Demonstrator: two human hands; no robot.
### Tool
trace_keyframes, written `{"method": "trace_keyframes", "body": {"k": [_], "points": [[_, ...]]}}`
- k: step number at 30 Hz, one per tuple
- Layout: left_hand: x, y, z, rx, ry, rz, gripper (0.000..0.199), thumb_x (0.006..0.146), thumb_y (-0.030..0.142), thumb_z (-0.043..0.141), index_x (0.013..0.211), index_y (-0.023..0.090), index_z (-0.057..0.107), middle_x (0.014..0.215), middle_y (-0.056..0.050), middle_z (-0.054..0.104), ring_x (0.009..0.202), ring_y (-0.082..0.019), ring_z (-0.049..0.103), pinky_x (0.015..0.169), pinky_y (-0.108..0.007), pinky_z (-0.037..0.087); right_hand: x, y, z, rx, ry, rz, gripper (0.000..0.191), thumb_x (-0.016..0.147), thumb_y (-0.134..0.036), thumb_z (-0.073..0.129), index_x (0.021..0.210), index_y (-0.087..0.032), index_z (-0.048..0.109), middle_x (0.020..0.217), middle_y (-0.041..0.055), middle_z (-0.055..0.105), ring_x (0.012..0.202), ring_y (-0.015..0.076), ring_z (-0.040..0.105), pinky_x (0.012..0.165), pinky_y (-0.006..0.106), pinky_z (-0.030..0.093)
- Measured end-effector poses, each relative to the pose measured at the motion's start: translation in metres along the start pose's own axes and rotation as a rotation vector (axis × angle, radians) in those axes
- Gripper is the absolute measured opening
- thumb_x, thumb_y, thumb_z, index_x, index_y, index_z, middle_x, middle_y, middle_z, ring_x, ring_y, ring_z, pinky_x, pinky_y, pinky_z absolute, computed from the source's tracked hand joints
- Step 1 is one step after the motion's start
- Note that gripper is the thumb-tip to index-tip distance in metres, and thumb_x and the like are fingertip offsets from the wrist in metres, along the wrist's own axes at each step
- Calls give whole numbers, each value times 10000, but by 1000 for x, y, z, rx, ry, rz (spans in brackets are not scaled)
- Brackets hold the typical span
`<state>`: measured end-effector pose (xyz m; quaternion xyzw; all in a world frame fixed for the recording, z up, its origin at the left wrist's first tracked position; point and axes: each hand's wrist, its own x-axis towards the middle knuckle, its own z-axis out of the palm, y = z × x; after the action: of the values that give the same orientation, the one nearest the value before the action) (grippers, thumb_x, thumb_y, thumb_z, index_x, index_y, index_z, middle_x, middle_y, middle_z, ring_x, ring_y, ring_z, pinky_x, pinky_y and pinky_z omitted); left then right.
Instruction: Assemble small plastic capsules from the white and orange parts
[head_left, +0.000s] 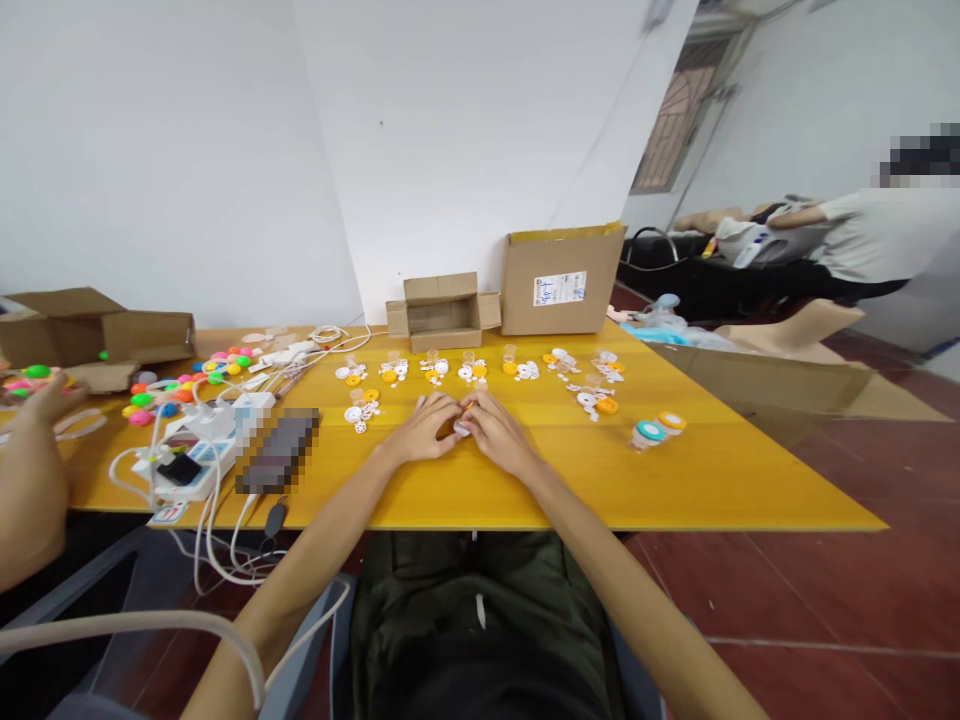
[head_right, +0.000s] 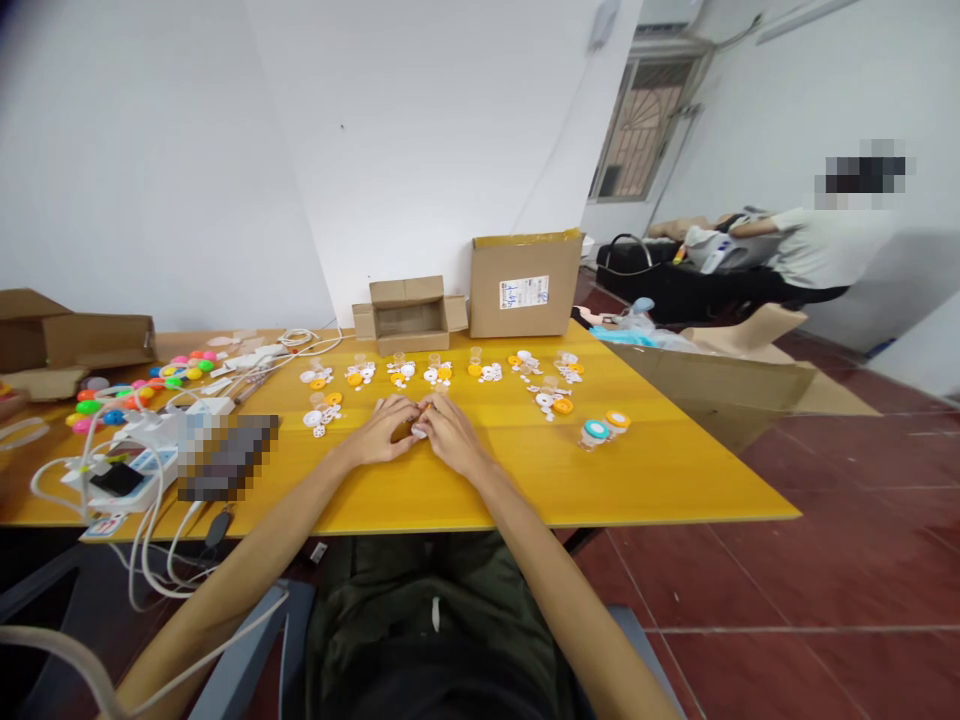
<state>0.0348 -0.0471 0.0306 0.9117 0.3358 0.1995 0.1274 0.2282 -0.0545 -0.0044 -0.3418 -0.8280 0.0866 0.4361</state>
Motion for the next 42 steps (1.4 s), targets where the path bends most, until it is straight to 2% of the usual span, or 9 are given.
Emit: {"method": "trace_keyframes", "body": {"k": [20, 28, 35, 42], "points": [[1, -3, 0, -2, -4, 5, 246, 832, 174, 502, 1053, 247, 584, 1165, -73, 610, 1144, -286, 496, 1009, -463, 396, -1, 1, 1, -8, 9, 4, 200, 925, -120, 522, 791, -252, 589, 1074, 67, 624, 963, 223, 599, 852, 366, 512], [0, -1, 1, -17, 2, -6, 163, 914, 321, 545, 1053, 248, 591, 1143, -73, 614, 1122, -280, 502, 1014, -464, 390, 0, -2, -2, -2, -9, 3, 190, 931, -130, 539, 796, -254, 591, 1049, 64, 626, 958, 222, 598, 848, 362, 512], [1, -2, 0, -9, -4, 8, 197, 851, 204, 532, 1036, 248, 582, 1157, -73, 609, 1138, -290, 497, 1005, -463, 397, 0, -2, -1, -6, -8, 6, 198, 926, -119, 531, 784, -249, 576, 1060, 67, 628, 956, 219, 603, 839, 358, 511], [1, -2, 1, 4, 17, 11, 179, 901, 199, 479, 1041, 238, 585, 1134, -75, 613, 1110, -273, 504, 999, -446, 387, -1, -1, 0, -15, -1, -5, 213, 932, -109, 511, 783, -246, 577, 1049, 69, 625, 948, 220, 599, 840, 355, 506]]}}
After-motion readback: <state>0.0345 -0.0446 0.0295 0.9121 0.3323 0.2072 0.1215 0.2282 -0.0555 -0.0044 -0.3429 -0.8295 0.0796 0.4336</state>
